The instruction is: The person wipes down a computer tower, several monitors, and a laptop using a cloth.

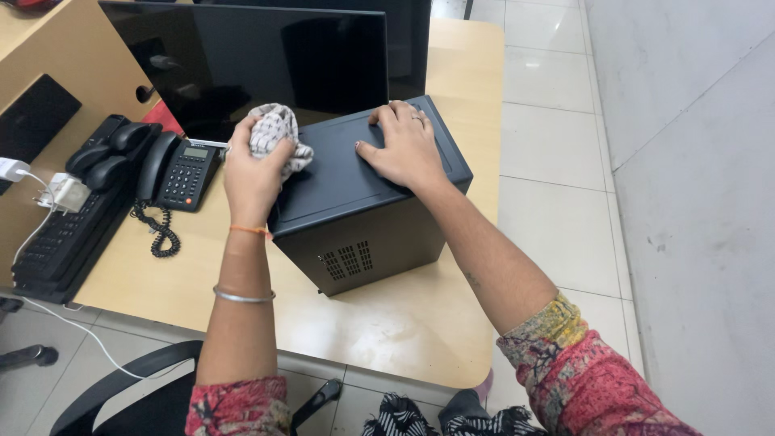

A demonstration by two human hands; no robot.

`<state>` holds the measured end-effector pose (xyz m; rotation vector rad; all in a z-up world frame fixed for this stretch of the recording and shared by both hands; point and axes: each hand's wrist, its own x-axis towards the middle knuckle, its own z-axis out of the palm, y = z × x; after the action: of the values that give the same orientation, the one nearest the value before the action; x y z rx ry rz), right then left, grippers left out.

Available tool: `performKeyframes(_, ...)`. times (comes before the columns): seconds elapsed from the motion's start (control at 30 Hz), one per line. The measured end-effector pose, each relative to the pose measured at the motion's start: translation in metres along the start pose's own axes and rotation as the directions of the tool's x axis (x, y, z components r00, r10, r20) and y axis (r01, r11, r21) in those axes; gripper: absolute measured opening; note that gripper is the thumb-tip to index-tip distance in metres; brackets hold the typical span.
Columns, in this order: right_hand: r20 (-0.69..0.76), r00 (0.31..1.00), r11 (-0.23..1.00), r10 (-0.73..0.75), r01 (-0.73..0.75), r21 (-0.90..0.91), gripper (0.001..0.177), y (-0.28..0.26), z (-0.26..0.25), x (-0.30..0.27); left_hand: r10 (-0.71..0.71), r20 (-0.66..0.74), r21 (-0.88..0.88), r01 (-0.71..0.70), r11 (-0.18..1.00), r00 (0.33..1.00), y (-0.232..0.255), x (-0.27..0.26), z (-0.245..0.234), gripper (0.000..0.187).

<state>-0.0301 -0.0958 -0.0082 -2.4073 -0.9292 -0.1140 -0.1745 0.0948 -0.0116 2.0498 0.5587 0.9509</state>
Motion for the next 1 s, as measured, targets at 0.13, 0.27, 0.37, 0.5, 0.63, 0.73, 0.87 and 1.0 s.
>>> performKeyframes(0.13,0.04,0.999,0.999,0.014,-0.012,-0.04,0.06,-0.001,0.0,0.002,-0.028,0.042,-0.356,0.041,0.933,0.999,-0.003,-0.053,-0.019,0.053)
performKeyframes(0.27,0.066,0.998,0.997,0.011,-0.006,-0.075,0.065,-0.004,0.0,0.003,0.003,-0.094,-0.555,-0.055,0.83,0.996,-0.015,-0.125,-0.019,0.057)
performKeyframes(0.37,0.099,0.995,0.991,-0.015,0.028,-0.134,0.067,-0.005,0.001,0.002,0.003,-0.23,-0.578,-0.139,0.804,0.973,-0.028,-0.14,0.0,0.058)
performKeyframes(0.5,0.197,0.979,0.969,-0.05,0.095,-0.227,0.066,-0.011,0.001,0.001,-0.119,-0.142,-0.918,-0.085,0.388,0.983,-0.051,-0.095,0.005,0.057)
performKeyframes(0.63,0.243,0.97,0.957,-0.034,0.102,-0.27,0.066,-0.016,-0.001,0.001,-0.058,0.044,-0.923,0.063,0.381,0.997,-0.081,-0.029,0.01,0.058)
performKeyframes(0.73,0.233,0.972,0.957,-0.028,0.094,-0.276,0.066,-0.018,-0.001,0.001,-0.012,-0.055,-0.87,-0.042,0.492,0.998,-0.101,-0.001,0.025,0.062)
performKeyframes(0.87,0.233,0.972,0.956,-0.016,0.083,-0.283,0.066,-0.019,-0.002,0.001,-0.096,-0.039,-0.817,0.023,0.577,0.995,-0.11,-0.044,0.026,0.063)
performKeyframes(1.0,0.225,0.974,0.954,-0.021,0.087,-0.286,0.066,-0.019,-0.003,0.002,-0.076,-0.132,-0.771,-0.054,0.635,0.988,-0.118,-0.127,0.028,0.059)
